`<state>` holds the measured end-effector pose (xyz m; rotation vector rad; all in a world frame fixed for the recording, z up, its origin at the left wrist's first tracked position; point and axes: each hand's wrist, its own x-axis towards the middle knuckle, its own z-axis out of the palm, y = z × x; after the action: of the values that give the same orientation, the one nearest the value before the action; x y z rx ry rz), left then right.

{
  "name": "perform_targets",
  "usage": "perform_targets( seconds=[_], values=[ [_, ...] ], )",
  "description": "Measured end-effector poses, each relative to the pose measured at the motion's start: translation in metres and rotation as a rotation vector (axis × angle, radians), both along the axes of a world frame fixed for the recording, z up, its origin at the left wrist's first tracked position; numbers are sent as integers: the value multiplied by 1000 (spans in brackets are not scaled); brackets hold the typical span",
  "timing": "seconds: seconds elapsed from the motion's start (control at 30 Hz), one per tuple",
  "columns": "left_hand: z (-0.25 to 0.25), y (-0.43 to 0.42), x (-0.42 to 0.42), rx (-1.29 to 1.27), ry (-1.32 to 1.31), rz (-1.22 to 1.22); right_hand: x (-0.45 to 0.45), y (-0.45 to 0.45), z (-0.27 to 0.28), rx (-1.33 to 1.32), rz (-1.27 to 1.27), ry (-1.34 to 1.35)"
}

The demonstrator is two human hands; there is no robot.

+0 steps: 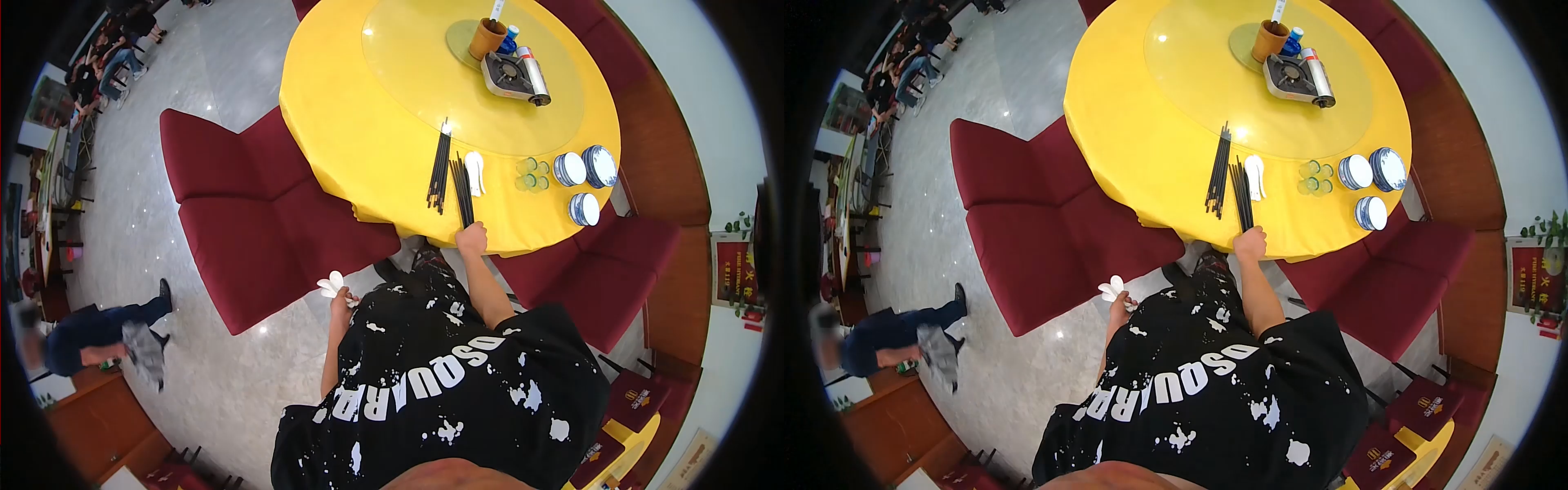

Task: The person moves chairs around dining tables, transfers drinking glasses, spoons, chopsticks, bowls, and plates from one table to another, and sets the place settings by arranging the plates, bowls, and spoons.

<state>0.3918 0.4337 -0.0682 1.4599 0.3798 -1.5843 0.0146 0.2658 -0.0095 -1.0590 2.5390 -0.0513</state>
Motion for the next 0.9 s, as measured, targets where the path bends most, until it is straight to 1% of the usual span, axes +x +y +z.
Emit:
perform_targets(
  seconds=[0.13,0.17,0.23,0.27,0.3,0.37,0.5,0.57,0.7,0.8,0.9],
  values=[
    [9,1,-6,-43,24,22,1,-3,19,-26,12,-16],
    [7,3,-7,-22,17,16,-2,-4,16,-31,6,-59],
    [2,4,-7,0,-12,22,-11,-7,3,-114,36,-180],
    [-15,8,-6,-27,-65,-1,-19,-8,-7,-139,15,-353],
    [-11,8,-9,-22,-69,8,-27,-9,-18,-156,-19,-525],
    [-4,8,-15,-5,-55,62,-22,-10,8,-122,-136,-848],
    [13,11,-36,0,-93,94,-21,2,33,-142,-185,-1043],
    [24,13,-46,49,-133,96,-22,9,36,-167,-194,-1090],
    [36,30,-67,30,-214,53,-22,23,46,-234,-214,-1215],
    [40,42,-88,54,-263,72,-19,29,73,-199,-26,-1270],
    [50,64,-101,43,-292,98,-7,24,55,-233,199,-1320]
  ],
)
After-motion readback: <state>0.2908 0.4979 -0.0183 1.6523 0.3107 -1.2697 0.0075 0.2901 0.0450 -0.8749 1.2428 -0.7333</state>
